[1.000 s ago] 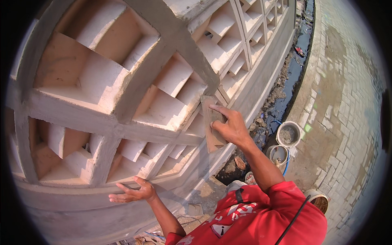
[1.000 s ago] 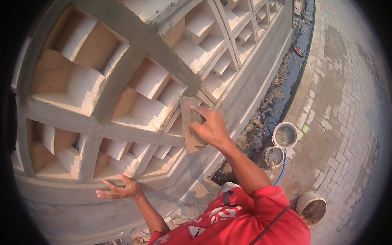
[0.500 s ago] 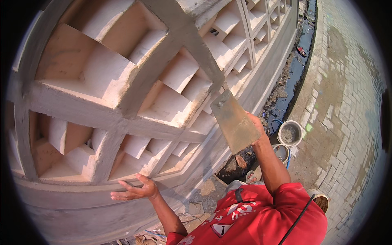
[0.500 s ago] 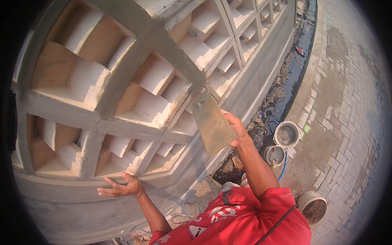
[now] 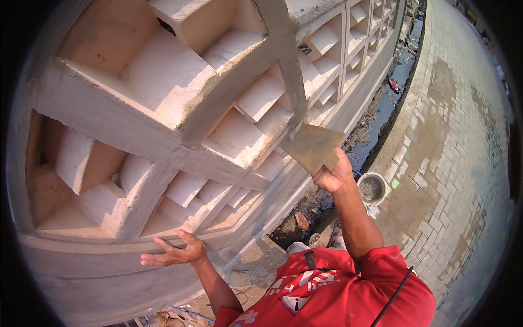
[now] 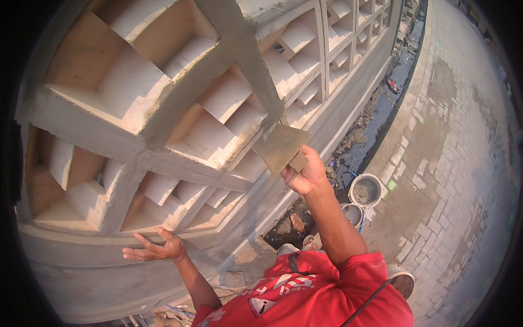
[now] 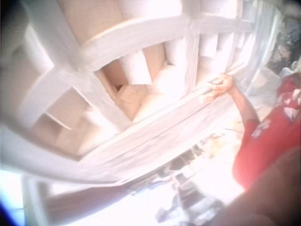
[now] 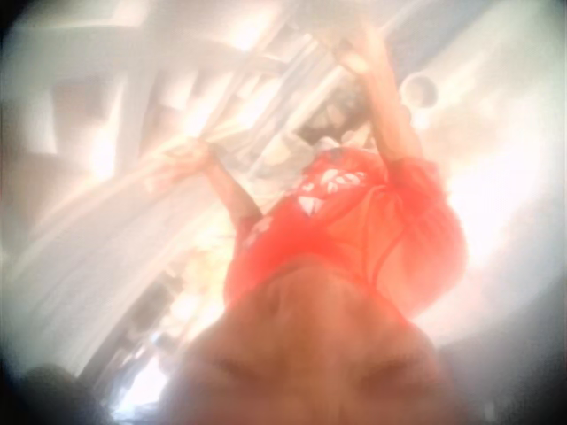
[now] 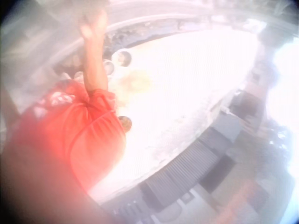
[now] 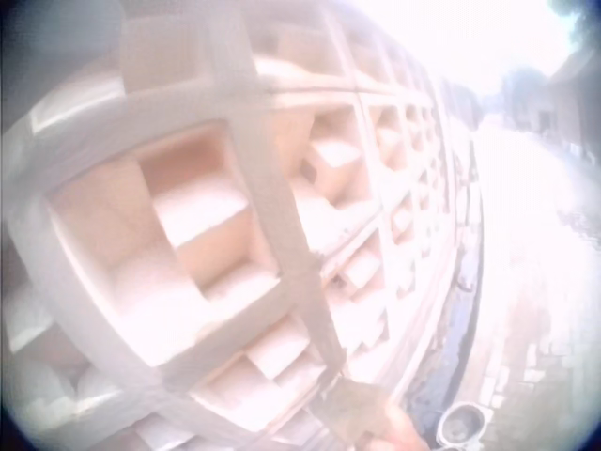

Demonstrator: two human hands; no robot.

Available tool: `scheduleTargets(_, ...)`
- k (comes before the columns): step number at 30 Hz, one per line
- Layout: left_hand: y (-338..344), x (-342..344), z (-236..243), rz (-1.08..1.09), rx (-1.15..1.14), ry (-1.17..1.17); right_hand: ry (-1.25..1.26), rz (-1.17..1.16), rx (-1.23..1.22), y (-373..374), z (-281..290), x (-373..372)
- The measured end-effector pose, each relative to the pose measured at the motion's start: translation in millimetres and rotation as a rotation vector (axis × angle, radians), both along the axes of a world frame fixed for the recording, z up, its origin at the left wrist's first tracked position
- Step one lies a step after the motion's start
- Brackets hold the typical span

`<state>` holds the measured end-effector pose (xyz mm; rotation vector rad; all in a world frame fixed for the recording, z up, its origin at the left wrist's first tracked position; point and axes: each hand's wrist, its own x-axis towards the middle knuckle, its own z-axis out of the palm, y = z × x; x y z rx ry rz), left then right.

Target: The person applies plaster to a decorative lattice wall using a trowel, smoothing the surface and filling gaps. They repeatedly dip the trowel into a bucket to gather more plaster and continue working on the wall's geometric pattern.

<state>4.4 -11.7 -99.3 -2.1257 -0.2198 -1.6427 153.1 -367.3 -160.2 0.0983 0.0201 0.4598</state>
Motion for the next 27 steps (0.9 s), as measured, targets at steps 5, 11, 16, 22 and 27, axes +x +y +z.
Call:
scheduleTargets(5, 1, -4, -3, 0.007, -0.043, 0.028, -0.021, 0.003, -0.141, 7, 30, 4)
scheduleTargets(11, 1, -5, -3, 0.004, -0.072, 0.047, 0.037, 0.039, -0.363, 25, 57, 10)
scheduleTargets(16, 0, -4, -4, -0.001, -0.062, 0.039, 0.072, -0.038, -0.682, 52, 85, 5)
scheduleTargets(22, 2, -3, -1, -0.024, -0.015, 0.030, -0.054, 0.054, -0.799, 66, 87, -47)
scheduleTargets(27, 5, -4, -1, -0.015, 0.007, 0.030, -0.139, -0.193, -1.215, 32, 57, -53)
